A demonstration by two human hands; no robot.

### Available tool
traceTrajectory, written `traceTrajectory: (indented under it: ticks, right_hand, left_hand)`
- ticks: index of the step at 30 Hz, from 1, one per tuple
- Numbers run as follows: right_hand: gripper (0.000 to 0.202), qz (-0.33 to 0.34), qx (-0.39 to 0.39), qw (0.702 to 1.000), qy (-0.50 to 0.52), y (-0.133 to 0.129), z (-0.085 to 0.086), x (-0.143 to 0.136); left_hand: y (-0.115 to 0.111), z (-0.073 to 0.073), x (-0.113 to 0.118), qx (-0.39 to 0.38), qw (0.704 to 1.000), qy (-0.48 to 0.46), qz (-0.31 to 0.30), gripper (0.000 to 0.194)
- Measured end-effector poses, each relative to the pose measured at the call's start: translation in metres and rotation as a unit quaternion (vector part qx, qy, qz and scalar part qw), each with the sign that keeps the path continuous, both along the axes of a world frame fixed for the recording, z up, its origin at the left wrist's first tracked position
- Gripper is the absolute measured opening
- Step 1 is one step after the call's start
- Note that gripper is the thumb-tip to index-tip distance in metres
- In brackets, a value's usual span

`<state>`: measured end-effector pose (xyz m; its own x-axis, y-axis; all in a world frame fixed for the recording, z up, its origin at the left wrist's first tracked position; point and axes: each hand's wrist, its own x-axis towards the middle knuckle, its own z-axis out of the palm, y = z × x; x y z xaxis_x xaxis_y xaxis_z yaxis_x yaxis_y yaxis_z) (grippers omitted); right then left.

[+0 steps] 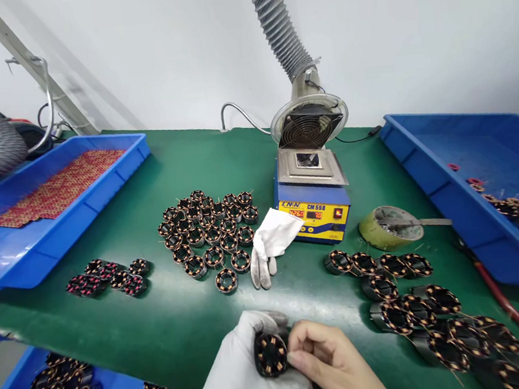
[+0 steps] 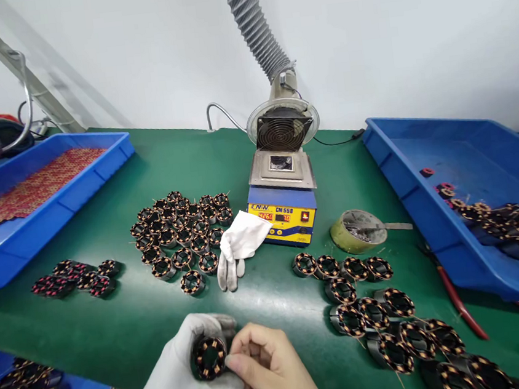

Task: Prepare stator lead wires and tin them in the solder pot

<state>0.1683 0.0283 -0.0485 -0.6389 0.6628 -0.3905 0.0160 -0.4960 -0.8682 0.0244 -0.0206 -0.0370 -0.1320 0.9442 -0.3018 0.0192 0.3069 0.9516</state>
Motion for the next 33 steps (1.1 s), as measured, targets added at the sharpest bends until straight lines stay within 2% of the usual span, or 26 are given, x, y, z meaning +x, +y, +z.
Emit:
traceTrajectory:
  ticks: [4,7,10,14,18,21,24,27,28,29,31,33]
  right_hand:
    - [0.038,-0.063,0.164,0.982,-0.061,-0.001,0.007,0.006]
    - [0.031,-0.098,0.286,0.948,-0.102,-0.004,0.014,0.009]
    - [0.029,-0.109,0.342,0.925,-0.121,-0.006,0.015,0.009]
    - [0.032,-0.112,0.338,0.925,-0.134,-0.008,0.016,0.006]
    - [0.039,-0.117,0.296,0.937,-0.141,-0.011,0.017,0.006]
    - [0.042,-0.106,0.223,0.961,-0.126,-0.011,0.016,0.009]
    - [0.042,-0.163,0.202,0.962,-0.086,-0.010,0.014,0.014]
    - [0.024,-0.230,0.316,0.917,-0.083,-0.009,0.013,0.017]
    - [0.013,-0.224,0.369,0.899,-0.079,-0.009,0.013,0.017]
    - [0.011,-0.203,0.423,0.880,-0.068,-0.008,0.013,0.017]
    - [0.032,-0.148,0.513,0.844,-0.046,-0.007,0.013,0.014]
    - [0.040,-0.121,0.574,0.809,-0.043,-0.007,0.013,0.010]
  left_hand:
    - [0.001,0.010,0.006,-0.019,1.000,-0.022,0.011,0.025]
    - [0.004,0.016,0.003,0.020,0.999,-0.013,-0.044,0.023]
    - [0.005,0.014,-0.002,0.067,0.994,-0.017,-0.088,0.014]
    - [0.004,0.011,-0.003,0.043,0.994,0.053,-0.089,0.005]
    - [0.007,0.015,-0.003,0.140,0.973,0.145,-0.111,0.010]
    - [0.008,0.013,-0.002,0.211,0.954,0.184,-0.103,0.018]
    - [0.006,0.010,-0.002,0.236,0.950,0.193,-0.074,0.018]
    - [0.004,0.011,-0.005,0.191,0.959,0.194,-0.075,0.018]
    - [0.004,0.013,-0.006,0.180,0.961,0.194,-0.080,0.018]
    - [0.004,0.014,-0.007,0.179,0.961,0.193,-0.080,0.018]
    - [0.005,0.016,-0.007,0.188,0.959,0.198,-0.071,0.018]
    - [0.005,0.017,-0.007,0.209,0.952,0.213,-0.075,0.019]
